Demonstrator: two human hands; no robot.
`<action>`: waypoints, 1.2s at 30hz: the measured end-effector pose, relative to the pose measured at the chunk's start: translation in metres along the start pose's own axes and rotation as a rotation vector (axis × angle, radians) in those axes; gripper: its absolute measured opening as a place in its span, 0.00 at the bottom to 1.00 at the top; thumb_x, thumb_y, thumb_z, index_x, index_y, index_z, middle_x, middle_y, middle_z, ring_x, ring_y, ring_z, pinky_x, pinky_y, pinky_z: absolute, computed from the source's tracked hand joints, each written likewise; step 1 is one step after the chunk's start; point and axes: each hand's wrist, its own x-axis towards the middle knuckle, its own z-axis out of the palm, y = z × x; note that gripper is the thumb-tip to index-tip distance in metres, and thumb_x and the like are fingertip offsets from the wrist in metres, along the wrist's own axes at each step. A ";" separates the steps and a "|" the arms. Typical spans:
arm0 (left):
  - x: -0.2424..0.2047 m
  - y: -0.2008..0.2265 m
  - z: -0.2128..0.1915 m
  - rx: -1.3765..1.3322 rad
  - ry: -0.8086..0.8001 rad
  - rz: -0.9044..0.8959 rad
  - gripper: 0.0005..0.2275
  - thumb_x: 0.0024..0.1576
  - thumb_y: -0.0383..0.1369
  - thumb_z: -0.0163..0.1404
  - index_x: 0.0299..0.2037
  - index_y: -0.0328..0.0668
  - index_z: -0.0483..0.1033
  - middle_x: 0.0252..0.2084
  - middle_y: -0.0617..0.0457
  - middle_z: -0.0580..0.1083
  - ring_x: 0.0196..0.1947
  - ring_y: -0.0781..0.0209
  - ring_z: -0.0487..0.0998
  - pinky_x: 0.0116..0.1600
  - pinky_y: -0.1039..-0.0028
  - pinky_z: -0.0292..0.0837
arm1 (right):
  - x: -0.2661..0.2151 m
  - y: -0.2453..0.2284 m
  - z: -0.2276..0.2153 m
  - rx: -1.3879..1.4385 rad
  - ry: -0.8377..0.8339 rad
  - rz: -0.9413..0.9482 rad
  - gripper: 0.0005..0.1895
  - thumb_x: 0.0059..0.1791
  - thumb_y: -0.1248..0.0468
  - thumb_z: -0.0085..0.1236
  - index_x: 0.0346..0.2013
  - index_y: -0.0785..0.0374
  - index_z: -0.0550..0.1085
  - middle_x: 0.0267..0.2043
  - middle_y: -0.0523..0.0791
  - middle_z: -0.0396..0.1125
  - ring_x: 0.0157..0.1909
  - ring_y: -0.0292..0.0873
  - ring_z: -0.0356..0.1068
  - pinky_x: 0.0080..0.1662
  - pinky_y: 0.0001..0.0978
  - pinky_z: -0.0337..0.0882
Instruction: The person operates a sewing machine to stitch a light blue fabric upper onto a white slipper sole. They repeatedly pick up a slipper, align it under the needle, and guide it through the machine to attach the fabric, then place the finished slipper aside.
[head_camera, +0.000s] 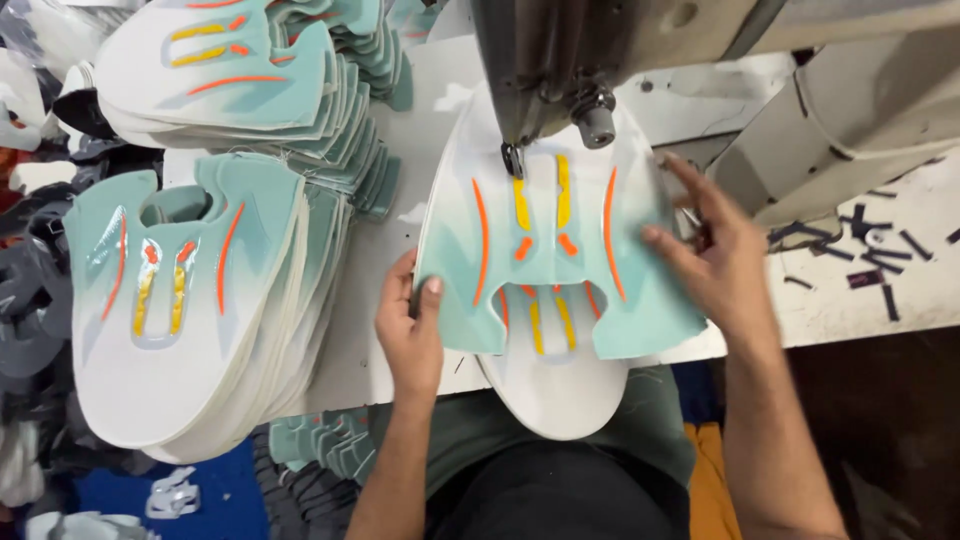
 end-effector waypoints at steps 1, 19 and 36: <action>0.006 -0.001 -0.001 -0.011 0.010 0.007 0.17 0.65 0.30 0.50 0.61 0.28 0.67 0.52 0.49 0.77 0.51 0.68 0.76 0.57 0.77 0.70 | 0.002 0.006 0.007 -0.006 -0.003 -0.015 0.28 0.48 0.67 0.66 0.63 0.59 0.72 0.54 0.41 0.70 0.42 0.32 0.68 0.42 0.25 0.72; 0.061 -0.009 0.007 -0.042 0.034 0.083 0.16 0.66 0.29 0.51 0.61 0.27 0.70 0.49 0.50 0.77 0.48 0.67 0.76 0.56 0.76 0.70 | 0.057 0.080 0.050 0.647 -0.052 0.159 0.15 0.54 0.65 0.61 0.54 0.65 0.77 0.31 0.31 0.65 0.32 0.24 0.58 0.37 0.16 0.59; -0.080 -0.070 0.008 0.393 -0.057 -0.040 0.39 0.47 0.24 0.64 0.69 0.35 0.55 0.71 0.39 0.58 0.69 0.43 0.59 0.69 0.57 0.58 | -0.125 0.107 0.067 0.486 -0.075 0.797 0.20 0.48 0.64 0.64 0.53 0.67 0.72 0.36 0.44 0.68 0.28 0.36 0.56 0.28 0.29 0.56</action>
